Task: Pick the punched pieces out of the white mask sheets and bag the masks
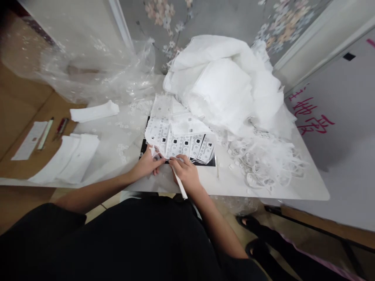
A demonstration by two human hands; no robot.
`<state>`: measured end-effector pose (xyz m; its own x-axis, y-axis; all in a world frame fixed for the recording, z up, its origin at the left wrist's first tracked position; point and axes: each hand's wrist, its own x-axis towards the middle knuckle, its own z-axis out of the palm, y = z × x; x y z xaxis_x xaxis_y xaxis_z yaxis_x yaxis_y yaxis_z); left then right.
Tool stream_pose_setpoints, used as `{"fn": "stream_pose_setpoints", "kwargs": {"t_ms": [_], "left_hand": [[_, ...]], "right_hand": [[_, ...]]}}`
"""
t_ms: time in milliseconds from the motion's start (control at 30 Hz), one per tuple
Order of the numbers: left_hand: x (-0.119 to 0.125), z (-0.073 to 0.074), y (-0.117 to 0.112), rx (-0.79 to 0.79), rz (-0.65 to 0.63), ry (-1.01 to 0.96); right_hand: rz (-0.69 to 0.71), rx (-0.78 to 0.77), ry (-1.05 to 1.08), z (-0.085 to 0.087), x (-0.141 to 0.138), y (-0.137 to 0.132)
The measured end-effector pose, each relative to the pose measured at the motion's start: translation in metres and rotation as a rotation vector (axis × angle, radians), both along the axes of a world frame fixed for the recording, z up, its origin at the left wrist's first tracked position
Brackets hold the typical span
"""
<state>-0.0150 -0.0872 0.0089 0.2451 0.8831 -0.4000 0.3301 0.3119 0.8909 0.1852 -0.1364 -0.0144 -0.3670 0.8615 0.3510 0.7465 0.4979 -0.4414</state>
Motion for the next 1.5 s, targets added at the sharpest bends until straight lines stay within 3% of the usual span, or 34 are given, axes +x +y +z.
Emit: {"fn": "stream_pose_setpoints", "kwargs": {"t_ms": [233, 600, 767, 900, 1000, 1133, 1500], "left_hand": [[0.000, 0.004, 0.000, 0.002, -0.022, 0.022], [-0.001, -0.004, 0.001, 0.011, -0.043, 0.024], [-0.001, 0.000, 0.000, 0.009, -0.047, 0.074], [-0.001, 0.000, -0.001, 0.032, -0.072, 0.077], [-0.002, 0.004, -0.001, 0.038, -0.065, 0.081], [-0.001, 0.012, -0.003, 0.017, -0.073, 0.086], [-0.001, 0.010, -0.005, 0.047, -0.080, 0.120]], "right_hand": [[0.060, 0.001, -0.036, -0.004, 0.002, 0.004], [-0.106, 0.033, -0.093, -0.001, -0.013, 0.003], [-0.284, -0.033, 0.013, 0.015, 0.001, 0.021], [-0.332, -0.105, 0.257, 0.032, 0.024, 0.030], [-0.297, -0.221, 0.420, 0.037, 0.037, 0.024], [-0.212, -0.383, 0.500, 0.030, 0.048, 0.010], [-0.112, -0.385, 0.481, 0.017, 0.056, 0.004]]}}
